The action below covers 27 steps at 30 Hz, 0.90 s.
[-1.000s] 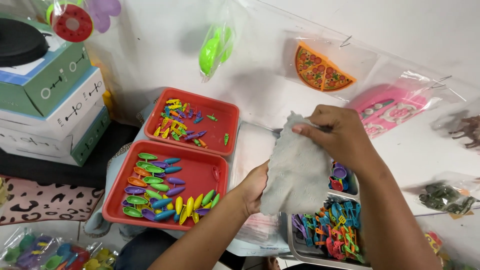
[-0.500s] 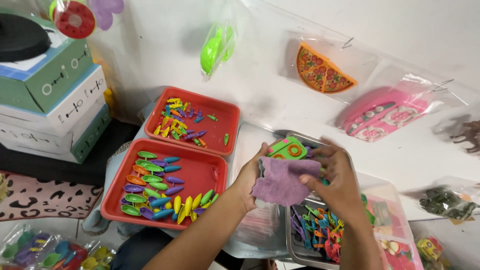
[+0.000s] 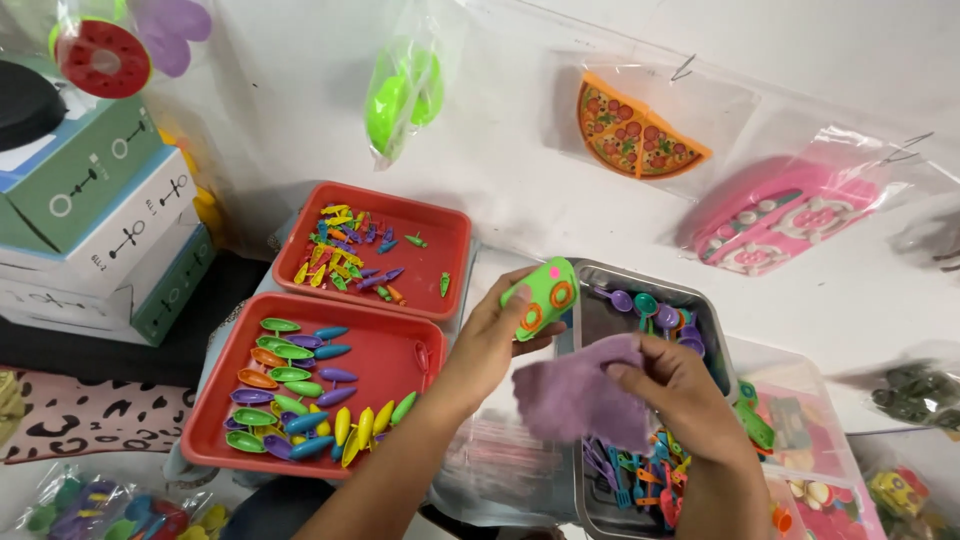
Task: The person packs small plastic toy kitchen utensils into a clear plastic bag. They place a green toy stove, blue chairs, purple spoons, and yellow cups into the bag, then seal it. Later, they wipe a green toy stove with a purple cloth.
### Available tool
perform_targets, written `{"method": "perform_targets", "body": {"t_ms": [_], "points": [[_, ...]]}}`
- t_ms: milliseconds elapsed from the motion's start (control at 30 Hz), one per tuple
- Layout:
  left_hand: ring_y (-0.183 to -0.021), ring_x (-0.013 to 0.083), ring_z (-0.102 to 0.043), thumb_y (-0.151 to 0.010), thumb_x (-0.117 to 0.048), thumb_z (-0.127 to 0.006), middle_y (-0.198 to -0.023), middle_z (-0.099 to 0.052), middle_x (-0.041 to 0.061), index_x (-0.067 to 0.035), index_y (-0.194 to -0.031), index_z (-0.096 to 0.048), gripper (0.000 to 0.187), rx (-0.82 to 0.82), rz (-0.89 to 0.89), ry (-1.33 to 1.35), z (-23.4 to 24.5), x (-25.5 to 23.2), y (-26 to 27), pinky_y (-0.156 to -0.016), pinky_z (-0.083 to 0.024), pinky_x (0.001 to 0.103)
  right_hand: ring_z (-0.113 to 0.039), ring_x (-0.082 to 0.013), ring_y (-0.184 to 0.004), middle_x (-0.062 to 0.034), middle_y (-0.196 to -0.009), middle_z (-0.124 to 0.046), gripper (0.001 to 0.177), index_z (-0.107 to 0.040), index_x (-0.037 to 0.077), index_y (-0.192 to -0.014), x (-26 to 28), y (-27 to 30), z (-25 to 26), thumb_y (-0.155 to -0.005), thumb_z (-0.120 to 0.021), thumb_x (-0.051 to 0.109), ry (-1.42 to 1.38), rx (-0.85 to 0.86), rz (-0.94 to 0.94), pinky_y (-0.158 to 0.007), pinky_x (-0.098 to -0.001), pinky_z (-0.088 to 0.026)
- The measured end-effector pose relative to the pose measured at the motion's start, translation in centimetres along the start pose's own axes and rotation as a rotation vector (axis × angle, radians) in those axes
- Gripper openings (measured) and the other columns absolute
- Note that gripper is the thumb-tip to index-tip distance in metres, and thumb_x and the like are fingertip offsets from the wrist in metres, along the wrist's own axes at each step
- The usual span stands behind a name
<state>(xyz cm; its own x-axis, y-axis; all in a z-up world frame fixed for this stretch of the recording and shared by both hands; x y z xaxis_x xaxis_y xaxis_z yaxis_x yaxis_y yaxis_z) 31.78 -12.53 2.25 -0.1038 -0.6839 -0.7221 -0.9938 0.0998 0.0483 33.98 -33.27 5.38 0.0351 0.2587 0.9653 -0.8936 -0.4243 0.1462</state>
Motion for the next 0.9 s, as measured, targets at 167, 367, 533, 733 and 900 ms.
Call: {"method": "perform_targets", "body": {"t_ms": [167,367,533,733,900], "points": [[-0.100,0.0246,-0.068,-0.103,-0.027,-0.046,-0.123,-0.064,0.016,-0.010,-0.145,-0.050,0.045,0.061,0.087,-0.028,-0.8,2.8,-0.4,-0.090,-0.059,0.035,-0.066,-0.0228,-0.075,-0.0184,-0.091,-0.076,0.029,-0.076,-0.011,-0.106,-3.4,0.1,2.0,-0.085,-0.066,0.006,-0.004,-0.106,-0.133,-0.068,-0.0296,-0.050],[-0.107,0.0386,-0.071,-0.104,-0.026,-0.052,-0.117,-0.068,0.028,-0.001,-0.138,-0.060,0.044,-0.280,0.062,0.241,1.9,3.5,-0.4,-0.101,-0.056,0.053,-0.048,0.0003,-0.038,0.0011,-0.060,-0.058,0.019,-0.071,0.010,-0.098,-1.0,1.3,3.6,-0.101,-0.060,0.026,-0.616,-0.771,0.136,-0.032,-0.0096,-0.020],[-0.124,0.0229,-0.053,-0.098,-0.015,-0.041,-0.161,-0.035,0.015,-0.021,-0.165,-0.018,0.071,0.198,-0.015,0.360,-3.2,2.9,0.3,-0.107,-0.046,0.038,-0.058,-0.0418,-0.133,-0.0210,-0.140,-0.059,0.026,-0.046,0.008,-0.096,8.0,2.6,-6.8,-0.076,-0.058,-0.003,0.509,-0.291,0.784,-0.113,-0.0507,-0.046],[-0.126,0.0224,-0.048,-0.099,-0.023,-0.040,-0.141,-0.052,0.011,-0.016,-0.144,-0.043,0.046,0.132,0.085,0.444,-1.9,4.3,0.7,-0.107,-0.035,0.038,-0.057,-0.0368,-0.131,-0.0198,-0.143,-0.056,0.040,-0.046,0.008,-0.089,7.0,2.9,-9.7,-0.062,-0.076,0.005,0.701,-0.166,0.677,-0.101,-0.0415,-0.048],[-0.129,0.0184,-0.047,-0.106,-0.046,-0.033,-0.141,-0.048,0.011,-0.008,-0.138,-0.040,0.050,0.200,-0.019,0.376,-3.9,3.7,1.4,-0.112,-0.037,0.036,-0.045,-0.0393,-0.142,-0.0235,-0.153,-0.043,0.073,-0.046,-0.004,-0.144,7.4,3.4,-10.7,-0.074,-0.065,0.004,0.824,-0.171,0.662,-0.118,-0.0470,-0.037]]}}
Point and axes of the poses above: each hand's wrist, its own y-axis away from the middle knuckle, its own z-axis out of the back of the hand, x = y × z, the point moved 9 cm from there along -y, towards the middle knuckle
